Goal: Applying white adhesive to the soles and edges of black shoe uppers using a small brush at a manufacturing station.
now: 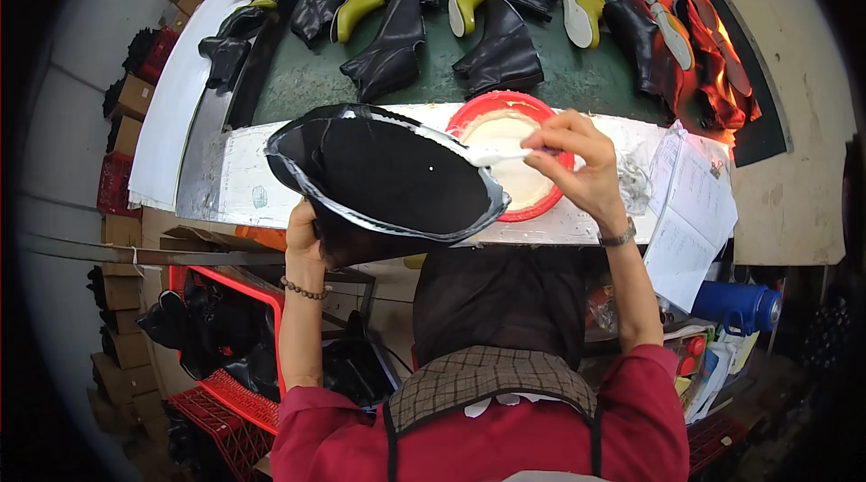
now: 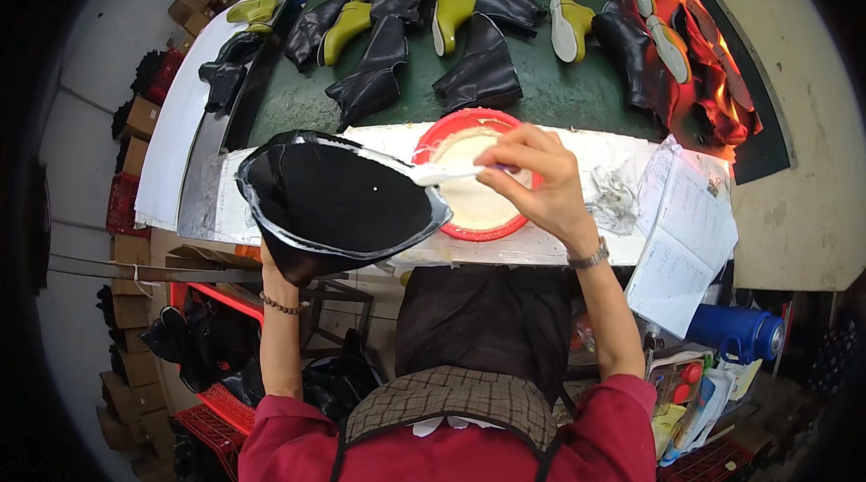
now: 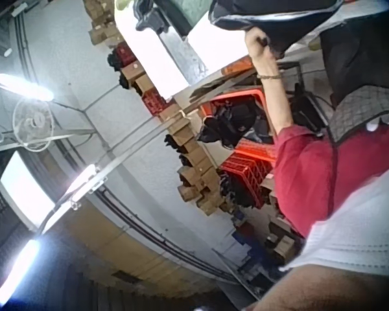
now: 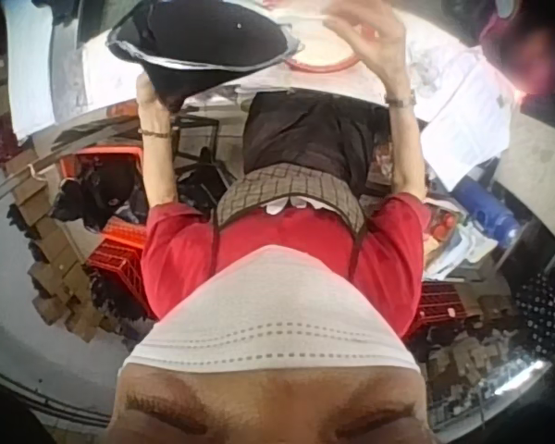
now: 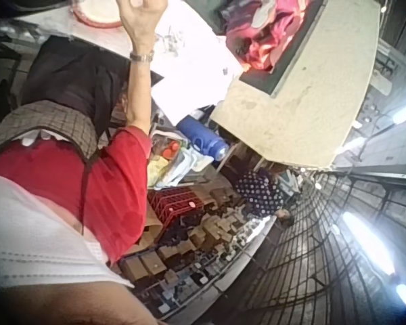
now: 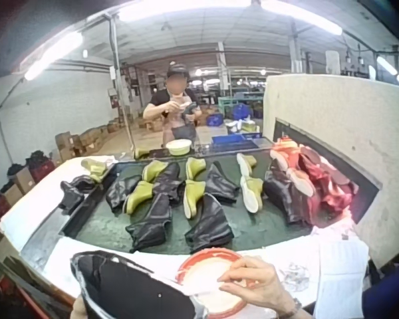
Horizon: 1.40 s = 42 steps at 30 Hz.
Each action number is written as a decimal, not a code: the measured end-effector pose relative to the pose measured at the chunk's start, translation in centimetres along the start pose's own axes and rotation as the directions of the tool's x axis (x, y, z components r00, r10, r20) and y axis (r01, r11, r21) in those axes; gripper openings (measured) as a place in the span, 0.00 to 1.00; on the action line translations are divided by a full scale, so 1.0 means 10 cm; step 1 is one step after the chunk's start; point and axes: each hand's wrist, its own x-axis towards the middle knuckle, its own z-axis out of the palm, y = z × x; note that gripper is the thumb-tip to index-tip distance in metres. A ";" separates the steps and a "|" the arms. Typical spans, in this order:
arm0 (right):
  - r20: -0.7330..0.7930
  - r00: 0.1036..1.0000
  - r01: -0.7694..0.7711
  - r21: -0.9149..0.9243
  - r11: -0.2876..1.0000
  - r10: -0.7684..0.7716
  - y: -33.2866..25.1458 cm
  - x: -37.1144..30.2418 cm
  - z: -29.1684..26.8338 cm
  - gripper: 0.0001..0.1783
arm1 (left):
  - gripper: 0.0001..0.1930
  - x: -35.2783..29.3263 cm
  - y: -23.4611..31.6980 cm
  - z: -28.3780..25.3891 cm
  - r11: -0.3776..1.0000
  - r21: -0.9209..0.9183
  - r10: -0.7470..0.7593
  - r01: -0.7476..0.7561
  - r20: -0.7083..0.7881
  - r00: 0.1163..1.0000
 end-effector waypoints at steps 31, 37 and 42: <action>-0.083 0.995 0.058 -0.045 0.997 -0.061 -0.18 0.13 -0.04 0.06 | 0.25 -0.12 -0.03 0.52 0.870 0.447 -0.252 0.205 0.046 0.967; 0.067 0.991 0.125 -0.106 0.986 -0.119 -0.20 0.32 -0.04 0.06 | 0.25 -0.11 -0.10 0.58 0.639 0.733 -0.461 0.234 0.121 0.879; 0.172 0.963 0.229 -0.098 0.969 -0.210 -0.28 0.55 0.05 0.08 | 0.24 -0.13 -0.30 0.76 0.593 0.737 -0.529 0.324 0.053 0.847</action>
